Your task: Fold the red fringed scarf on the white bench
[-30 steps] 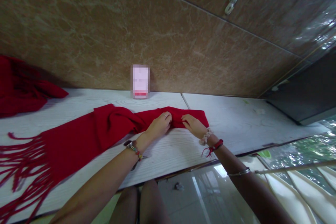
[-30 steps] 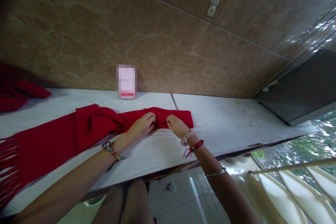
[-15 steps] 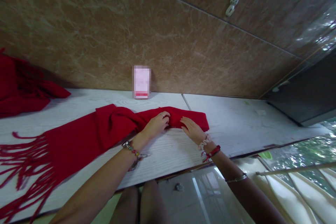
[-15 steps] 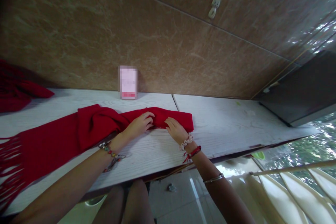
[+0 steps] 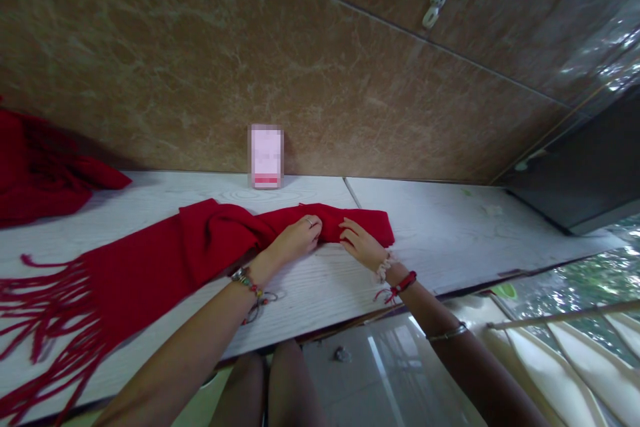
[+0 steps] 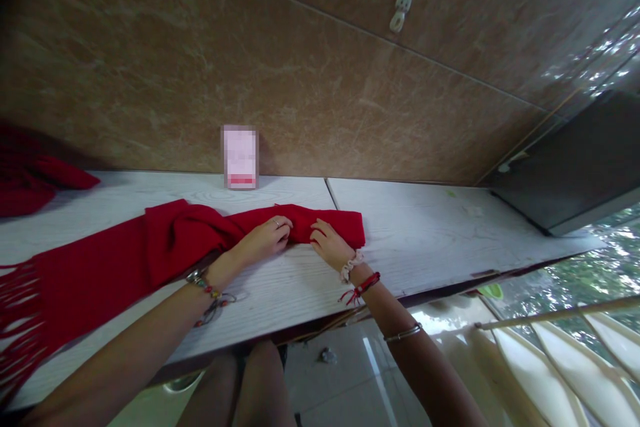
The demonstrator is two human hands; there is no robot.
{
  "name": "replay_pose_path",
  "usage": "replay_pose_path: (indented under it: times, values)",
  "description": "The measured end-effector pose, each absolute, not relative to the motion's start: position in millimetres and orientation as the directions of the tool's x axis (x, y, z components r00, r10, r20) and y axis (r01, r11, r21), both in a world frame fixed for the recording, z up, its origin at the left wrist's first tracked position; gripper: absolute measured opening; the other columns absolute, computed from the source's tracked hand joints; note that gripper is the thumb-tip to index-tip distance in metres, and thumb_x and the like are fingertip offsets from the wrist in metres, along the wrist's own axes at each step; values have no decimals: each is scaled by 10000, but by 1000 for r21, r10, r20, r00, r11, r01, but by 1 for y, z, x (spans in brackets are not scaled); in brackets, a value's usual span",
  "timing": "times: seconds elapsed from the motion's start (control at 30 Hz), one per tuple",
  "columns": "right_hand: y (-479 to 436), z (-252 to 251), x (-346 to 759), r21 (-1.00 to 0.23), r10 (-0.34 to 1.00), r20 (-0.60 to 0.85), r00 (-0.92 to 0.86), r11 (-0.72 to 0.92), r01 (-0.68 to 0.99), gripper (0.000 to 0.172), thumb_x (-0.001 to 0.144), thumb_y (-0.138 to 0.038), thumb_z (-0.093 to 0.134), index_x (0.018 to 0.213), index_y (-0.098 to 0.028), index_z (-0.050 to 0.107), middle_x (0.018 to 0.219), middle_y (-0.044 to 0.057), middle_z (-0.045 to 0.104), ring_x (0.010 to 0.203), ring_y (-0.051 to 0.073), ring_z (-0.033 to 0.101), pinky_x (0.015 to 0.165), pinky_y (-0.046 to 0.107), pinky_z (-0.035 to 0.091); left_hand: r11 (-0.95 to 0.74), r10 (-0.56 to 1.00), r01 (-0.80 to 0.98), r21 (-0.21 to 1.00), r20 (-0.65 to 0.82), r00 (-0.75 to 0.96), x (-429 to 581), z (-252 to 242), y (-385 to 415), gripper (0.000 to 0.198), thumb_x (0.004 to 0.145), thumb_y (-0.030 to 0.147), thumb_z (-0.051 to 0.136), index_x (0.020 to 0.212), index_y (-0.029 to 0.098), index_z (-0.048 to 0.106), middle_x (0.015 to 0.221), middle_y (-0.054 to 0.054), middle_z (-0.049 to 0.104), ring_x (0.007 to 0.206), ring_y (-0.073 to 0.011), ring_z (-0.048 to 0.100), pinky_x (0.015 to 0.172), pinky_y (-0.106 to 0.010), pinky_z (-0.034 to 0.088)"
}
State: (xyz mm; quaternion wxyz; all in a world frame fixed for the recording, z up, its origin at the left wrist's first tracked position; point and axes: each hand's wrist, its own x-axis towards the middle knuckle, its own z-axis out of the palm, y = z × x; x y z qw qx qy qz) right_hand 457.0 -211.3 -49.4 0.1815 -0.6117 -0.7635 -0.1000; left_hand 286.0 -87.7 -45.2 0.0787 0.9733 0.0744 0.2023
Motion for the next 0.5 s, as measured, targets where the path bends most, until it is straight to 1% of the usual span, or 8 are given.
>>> replay_pose_path:
  times: [0.07, 0.13, 0.2, 0.23, 0.3, 0.33, 0.43, 0.5]
  values:
    - [-214, -58, 455, 32, 880, 429, -202, 209, 977, 161, 825, -121, 420, 823, -154, 578, 1065, 130, 586, 1136, 238, 463, 920, 456, 431, -982, 175, 134, 136, 364, 915, 285, -43, -90, 88, 782, 108, 485, 806, 136, 565, 962, -89, 555, 918, -192, 508, 767, -289, 467]
    - [-216, -64, 454, 121, 867, 444, -228, 194, 973, 216, 839, -93, 371, 822, -143, 580, 1072, 134, 595, 1133, 238, 470, 924, 480, 416, -986, 154, 117, 121, 358, 921, 283, -41, -90, 93, 791, 119, 481, 811, 138, 571, 934, -83, 567, 887, -186, 519, 749, -285, 467]
    - [-217, -66, 455, 185, 864, 436, -253, 190, 964, 251, 849, -84, 341, 816, -142, 584, 1075, 133, 604, 1137, 229, 469, 929, 475, 409, -983, 150, 98, 153, 380, 913, 281, -39, -90, 98, 794, 147, 495, 857, 141, 570, 905, -68, 577, 857, -172, 529, 766, -284, 459]
    - [-217, -66, 457, 208, 866, 426, -262, 188, 960, 252, 852, -90, 342, 816, -142, 586, 1076, 134, 606, 1140, 224, 467, 933, 466, 406, -979, 163, 99, 176, 401, 902, 280, -38, -90, 134, 794, 170, 509, 913, 140, 563, 910, -65, 580, 859, -171, 531, 783, -289, 453]
    - [-218, -63, 461, 245, 876, 402, -266, 177, 953, 245, 855, -104, 351, 819, -141, 590, 1077, 139, 611, 1138, 217, 471, 945, 450, 395, -973, 196, 121, 196, 428, 882, 281, -38, -90, 260, 787, 212, 536, 1033, 128, 528, 962, -79, 577, 897, -184, 528, 813, -306, 442]
    - [-219, -62, 463, 259, 883, 391, -259, 164, 952, 242, 855, -106, 354, 822, -140, 591, 1078, 141, 612, 1134, 216, 475, 950, 448, 388, -974, 200, 132, 184, 425, 883, 283, -39, -91, 297, 788, 216, 537, 1069, 124, 516, 989, -89, 571, 918, -193, 525, 820, -315, 438]
    - [-226, -57, 472, 270, 906, 368, -209, 111, 956, 256, 849, -88, 345, 809, -140, 593, 1071, 143, 620, 1118, 219, 492, 944, 453, 387, -986, 156, 125, 110, 355, 922, 287, -41, -93, 248, 820, 157, 475, 1059, 139, 539, 957, -87, 578, 881, -191, 538, 783, -314, 443]
    - [-231, -52, 477, 235, 918, 360, -169, 86, 968, 254, 850, -109, 351, 791, -146, 595, 1063, 139, 626, 1097, 221, 511, 919, 437, 413, -992, 115, 90, 91, 327, 938, 289, -41, -95, 227, 834, 131, 438, 1022, 159, 561, 908, -71, 583, 829, -176, 548, 746, -300, 445]
